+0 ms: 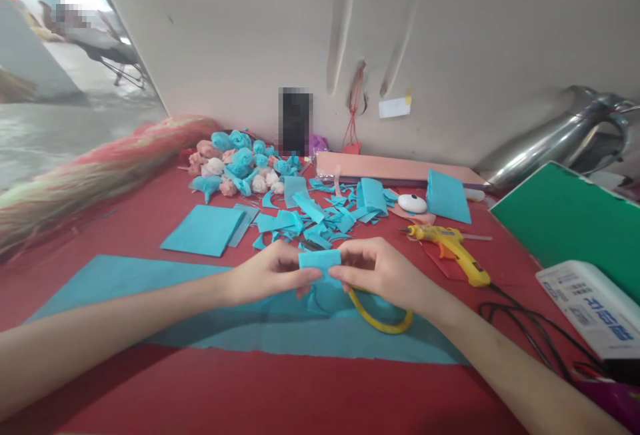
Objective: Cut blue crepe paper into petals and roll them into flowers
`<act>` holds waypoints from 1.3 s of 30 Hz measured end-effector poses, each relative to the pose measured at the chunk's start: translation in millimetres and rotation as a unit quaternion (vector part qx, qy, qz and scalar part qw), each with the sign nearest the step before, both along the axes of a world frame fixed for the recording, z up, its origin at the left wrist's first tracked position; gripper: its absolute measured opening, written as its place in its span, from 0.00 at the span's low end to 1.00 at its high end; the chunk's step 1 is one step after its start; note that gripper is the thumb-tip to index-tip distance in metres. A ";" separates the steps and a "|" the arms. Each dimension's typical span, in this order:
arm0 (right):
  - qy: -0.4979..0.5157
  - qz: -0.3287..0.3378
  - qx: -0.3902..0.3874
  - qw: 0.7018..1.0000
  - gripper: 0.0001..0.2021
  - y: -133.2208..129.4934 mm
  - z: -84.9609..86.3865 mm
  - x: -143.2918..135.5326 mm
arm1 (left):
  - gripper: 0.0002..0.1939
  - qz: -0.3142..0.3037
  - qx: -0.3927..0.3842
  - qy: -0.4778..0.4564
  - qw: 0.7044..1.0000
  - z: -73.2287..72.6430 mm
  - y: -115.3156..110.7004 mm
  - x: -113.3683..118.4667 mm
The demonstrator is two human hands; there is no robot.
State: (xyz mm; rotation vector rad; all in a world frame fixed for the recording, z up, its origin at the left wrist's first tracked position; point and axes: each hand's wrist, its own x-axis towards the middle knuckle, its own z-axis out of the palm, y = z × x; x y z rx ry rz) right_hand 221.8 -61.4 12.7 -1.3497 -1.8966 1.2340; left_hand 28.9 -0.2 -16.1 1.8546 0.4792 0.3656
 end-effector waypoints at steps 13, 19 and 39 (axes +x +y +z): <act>-0.378 -0.100 0.094 0.916 0.26 -17.5 -32.3 34.5 | 0.22 0.117 -0.069 -0.022 0.990 -22.5 10.2 -13.6; -0.429 -0.075 0.099 0.895 0.30 -27.4 -35.5 28.2 | 0.23 0.167 -0.108 -0.048 0.979 -26.2 14.6 -11.9; 0.059 -0.130 -0.061 0.988 0.19 -3.9 -8.5 -1.3 | 0.21 0.278 -0.123 -0.154 0.940 -9.6 14.0 -10.2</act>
